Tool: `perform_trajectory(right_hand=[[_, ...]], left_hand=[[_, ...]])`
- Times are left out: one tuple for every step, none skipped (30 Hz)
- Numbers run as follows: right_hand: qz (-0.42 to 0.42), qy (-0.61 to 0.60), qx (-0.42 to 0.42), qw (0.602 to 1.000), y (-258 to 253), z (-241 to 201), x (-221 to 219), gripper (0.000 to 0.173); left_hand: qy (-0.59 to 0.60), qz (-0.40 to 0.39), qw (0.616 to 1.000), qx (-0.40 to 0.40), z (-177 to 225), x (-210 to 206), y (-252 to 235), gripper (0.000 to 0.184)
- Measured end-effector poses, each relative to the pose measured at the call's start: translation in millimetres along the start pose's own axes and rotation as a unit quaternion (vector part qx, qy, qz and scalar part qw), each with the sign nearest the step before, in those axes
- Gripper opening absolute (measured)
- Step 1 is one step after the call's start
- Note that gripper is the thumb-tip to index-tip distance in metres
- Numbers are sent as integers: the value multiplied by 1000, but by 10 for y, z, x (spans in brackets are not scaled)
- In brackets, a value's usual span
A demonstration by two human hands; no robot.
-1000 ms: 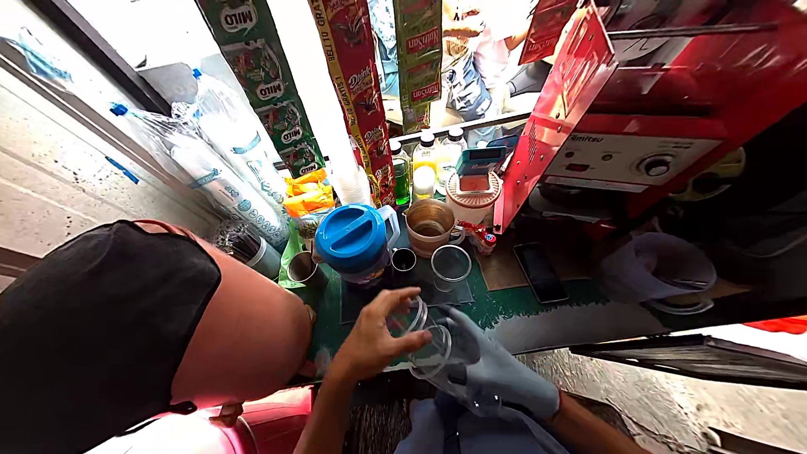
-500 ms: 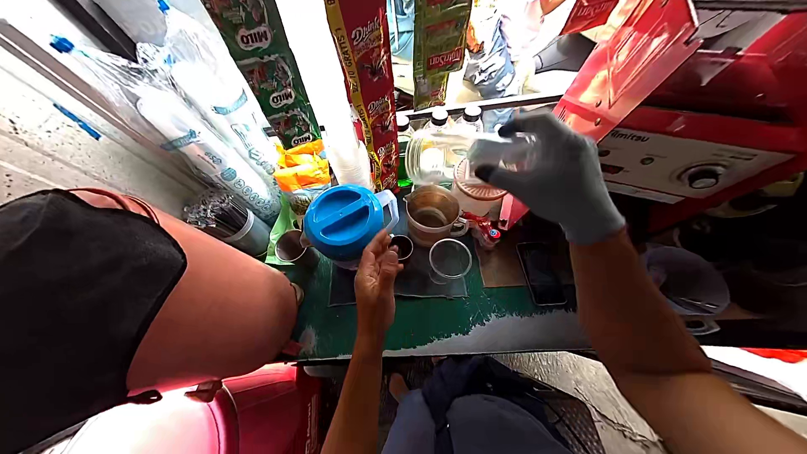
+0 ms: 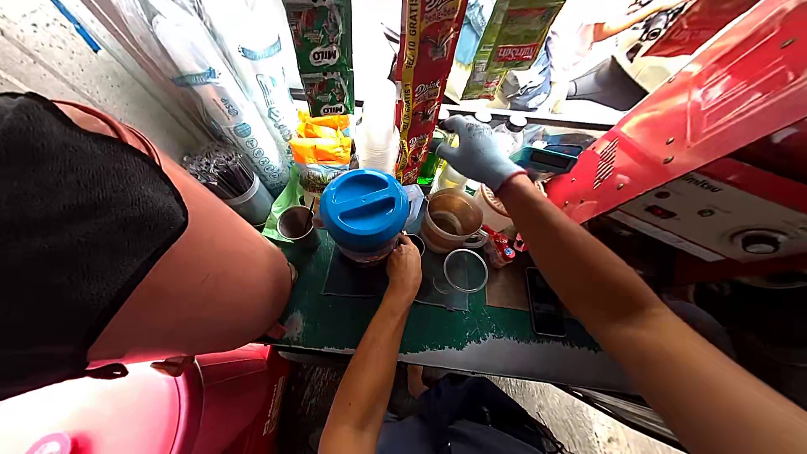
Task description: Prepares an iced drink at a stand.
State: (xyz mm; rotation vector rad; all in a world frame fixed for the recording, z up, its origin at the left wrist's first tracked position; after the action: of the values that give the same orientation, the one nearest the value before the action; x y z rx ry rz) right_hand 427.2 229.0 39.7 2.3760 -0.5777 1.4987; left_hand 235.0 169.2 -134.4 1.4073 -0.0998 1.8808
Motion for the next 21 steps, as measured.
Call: perform_trajectory(right_hand=[[-28,-70,13,997,137,-87,-149,40],[-70,-130,16,989,252,-140,-356,39],[-104,-176,8,979,341,-169,-579,41],[-129,-215,-14,968,439,-200,-757,45],[-148,-259,-47,953,521,-236,-861,47],[-143,-291,-73,943,544,-255,-923,50],[-115,-316,-84,938,508,-247,-988,53],[-83,-320,-82,940,440,-206,-1067,56],[-62,-324,-79,941,390,-174,-1125,56],[-53,-331,-76,939,361,-153,-1161,55],[-46,-342,-77,935,346,-137,-1186,54],[-39,-364,-80,927,343,-123,-1214,53],[-33,-397,-84,913,351,-112,-1245,51],[-33,-430,-89,898,352,-109,-1266,48],[-33,-461,-94,882,349,-117,-1274,47],[-29,-491,-103,864,343,-129,-1283,46],[-26,-517,-123,847,363,-141,-1292,45],[-22,-536,-151,830,415,-170,-1258,43],[-20,-545,-185,817,498,-241,-1168,41],[-21,-553,-201,808,551,-314,-1093,38],[-16,-555,-199,808,559,-376,-1050,37]], left_hand=[[14,-3,1000,-2,-17,-8,1,44],[27,-19,999,-3,-27,-24,12,43],[40,-39,998,-4,-31,-39,39,43],[53,-57,997,-7,-32,-54,83,43],[64,-66,996,-9,-34,-52,132,42],[66,-65,996,-11,-34,-28,180,38],[61,-57,996,-11,-28,12,217,35],[57,-46,997,-9,-19,47,236,34],[54,-38,998,-8,-20,56,227,37],[51,-40,998,-12,-34,27,189,44],[53,-52,997,-19,-64,-38,137,50],[60,-69,995,-31,-105,-134,85,47],[77,-83,993,-45,-153,-246,38,40],[97,-87,989,-62,-204,-352,-2,35],[122,-80,986,-77,-260,-433,-13,33],[152,-75,982,-82,-316,-489,33,33],[185,-78,977,-75,-365,-520,152,34],[220,-82,970,-61,-420,-520,319,35],[257,-79,962,-44,-494,-473,516,35],[295,-64,953,-25,-597,-379,729,35],[330,-39,943,-4,-729,-252,946,35]])
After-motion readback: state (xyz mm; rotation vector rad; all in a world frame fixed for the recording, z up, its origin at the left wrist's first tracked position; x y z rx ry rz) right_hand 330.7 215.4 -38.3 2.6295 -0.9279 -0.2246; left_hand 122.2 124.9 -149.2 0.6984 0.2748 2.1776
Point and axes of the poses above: each hand's wrist, its own y-axis away from the middle knuckle, its own x-axis out of the back of the hand, z = x × y, the point moved 8 cm from there along -y, towards the middle knuckle, and after that the axes turned 9 degrees about -x, right-handed, at the moved point
